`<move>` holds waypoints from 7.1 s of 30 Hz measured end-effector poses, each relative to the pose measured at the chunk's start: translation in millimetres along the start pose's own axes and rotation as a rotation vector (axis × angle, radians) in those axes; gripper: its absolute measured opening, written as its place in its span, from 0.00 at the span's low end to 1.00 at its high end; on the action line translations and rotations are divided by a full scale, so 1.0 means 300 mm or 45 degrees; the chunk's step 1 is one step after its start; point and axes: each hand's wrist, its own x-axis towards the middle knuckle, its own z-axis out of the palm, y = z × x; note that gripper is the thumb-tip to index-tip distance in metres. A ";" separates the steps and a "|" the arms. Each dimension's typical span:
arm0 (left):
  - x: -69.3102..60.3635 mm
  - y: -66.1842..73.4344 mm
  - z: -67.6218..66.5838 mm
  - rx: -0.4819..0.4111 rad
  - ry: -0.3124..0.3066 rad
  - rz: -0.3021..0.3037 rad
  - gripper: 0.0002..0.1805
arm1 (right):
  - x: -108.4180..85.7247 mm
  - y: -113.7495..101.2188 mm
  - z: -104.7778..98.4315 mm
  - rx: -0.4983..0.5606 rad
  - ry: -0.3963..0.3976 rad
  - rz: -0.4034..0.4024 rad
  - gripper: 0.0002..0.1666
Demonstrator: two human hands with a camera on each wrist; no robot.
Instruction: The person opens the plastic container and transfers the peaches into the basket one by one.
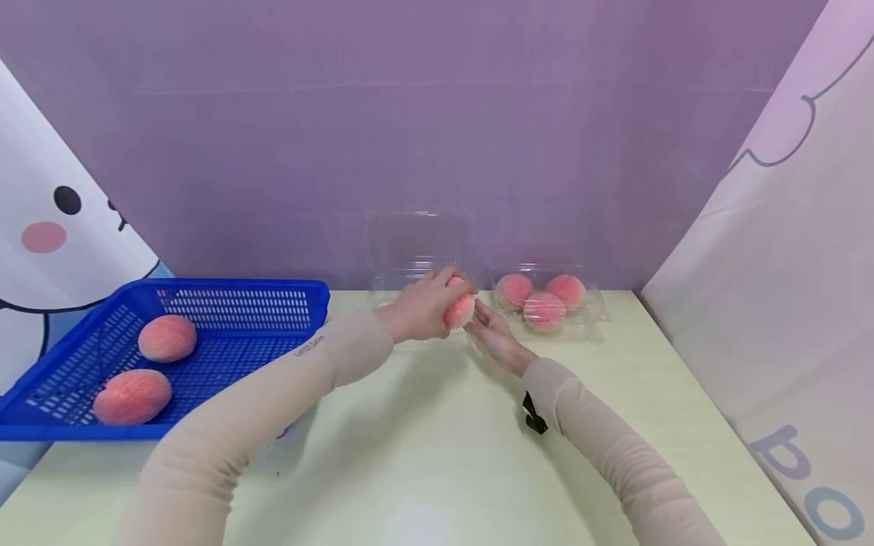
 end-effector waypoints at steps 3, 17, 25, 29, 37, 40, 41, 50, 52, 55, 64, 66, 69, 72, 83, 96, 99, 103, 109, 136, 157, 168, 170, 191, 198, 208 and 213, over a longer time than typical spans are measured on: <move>-0.052 0.017 -0.032 -0.026 0.033 0.034 0.40 | 0.003 0.000 0.000 -0.010 -0.003 -0.005 0.41; -0.293 -0.074 -0.183 -0.077 0.168 -0.111 0.41 | 0.008 -0.004 -0.003 -0.008 -0.007 0.005 0.42; -0.390 -0.237 -0.240 -0.031 0.226 -0.302 0.41 | 0.000 -0.002 -0.001 0.002 -0.002 0.011 0.42; -0.455 -0.338 -0.243 -0.027 0.219 -0.373 0.41 | 0.000 0.002 0.002 -0.008 -0.012 0.026 0.43; -0.591 -0.534 -0.237 -0.052 0.114 -0.550 0.41 | -0.023 -0.037 0.011 0.006 -0.059 0.024 0.42; -0.617 -0.588 -0.220 -0.088 0.066 -0.599 0.42 | -0.024 -0.035 -0.001 0.009 -0.052 0.015 0.42; -0.623 -0.603 -0.212 -0.100 0.047 -0.611 0.42 | -0.025 -0.032 -0.005 0.003 -0.047 0.007 0.42; -0.641 -0.734 -0.130 -0.044 -0.046 -0.589 0.42 | -0.026 0.004 -0.023 0.027 0.007 -0.013 0.42; -0.641 -0.756 -0.111 -0.010 -0.067 -0.602 0.42 | -0.027 0.003 -0.024 0.018 0.011 -0.014 0.42; -0.641 -0.782 -0.083 0.011 -0.123 -0.644 0.41 | -0.025 0.005 -0.024 0.016 0.020 -0.012 0.42; -0.653 -0.832 -0.031 -0.059 -0.215 -0.758 0.43 | -0.016 0.012 -0.020 0.020 0.009 -0.021 0.42; -0.656 -0.844 -0.021 -0.043 -0.237 -0.772 0.45 | -0.016 0.012 -0.020 0.018 0.013 -0.017 0.42; -0.657 -0.857 -0.009 -0.044 -0.267 -0.806 0.49 | -0.016 0.011 -0.020 0.019 0.016 -0.010 0.42; -0.650 -0.864 0.003 -0.089 -0.277 -0.825 0.52 | -0.018 0.010 -0.022 0.026 0.022 -0.006 0.42; -0.656 -0.869 0.014 -0.157 -0.316 -0.856 0.55 | -0.022 0.004 -0.026 -0.032 0.030 0.015 0.42; -0.644 -0.882 0.026 -0.124 -0.337 -0.846 0.52 | -0.020 0.007 -0.016 0.011 0.030 0.013 0.42; -0.643 -0.878 0.020 -0.108 -0.323 -0.830 0.51 | -0.016 0.002 -0.021 0.011 0.015 0.005 0.42; -0.642 -0.876 0.016 -0.104 -0.314 -0.829 0.52 | -0.020 -0.013 -0.024 -0.001 -0.007 0.020 0.42; -0.647 -0.862 0.014 -0.122 -0.348 -0.854 0.52 | -0.018 -0.006 -0.026 -0.002 0.006 0.037 0.42; -0.654 -0.845 0.014 -0.105 -0.322 -0.896 0.51 | -0.024 -0.010 -0.024 0.014 0.020 0.024 0.42; -0.655 -0.834 0.002 -0.220 -0.306 -0.928 0.53 | -0.019 -0.003 -0.025 0.030 0.015 0.014 0.41; -0.589 -0.748 -0.134 -0.267 -0.309 -0.750 0.52 | -0.029 -0.015 -0.030 0.002 0.004 0.020 0.41; -0.574 -0.708 -0.172 -0.254 -0.301 -0.731 0.52 | -0.031 -0.017 -0.029 0.014 -0.003 0.022 0.41; -0.657 0.011 -0.023 -0.047 0.574 -0.209 0.33 | -0.032 -0.017 -0.038 -0.004 0.043 0.017 0.41; -0.625 0.077 0.106 -0.327 0.682 -0.245 0.24 | -0.100 -0.008 -0.056 -0.033 0.063 0.131 0.41; -0.520 0.028 0.206 -0.728 0.540 -0.486 0.15 | -0.379 -0.036 -0.131 0.101 -0.028 0.201 0.32; -0.483 -0.015 0.242 -0.864 0.527 -0.536 0.12 | -0.493 -0.062 -0.213 0.044 0.005 0.220 0.31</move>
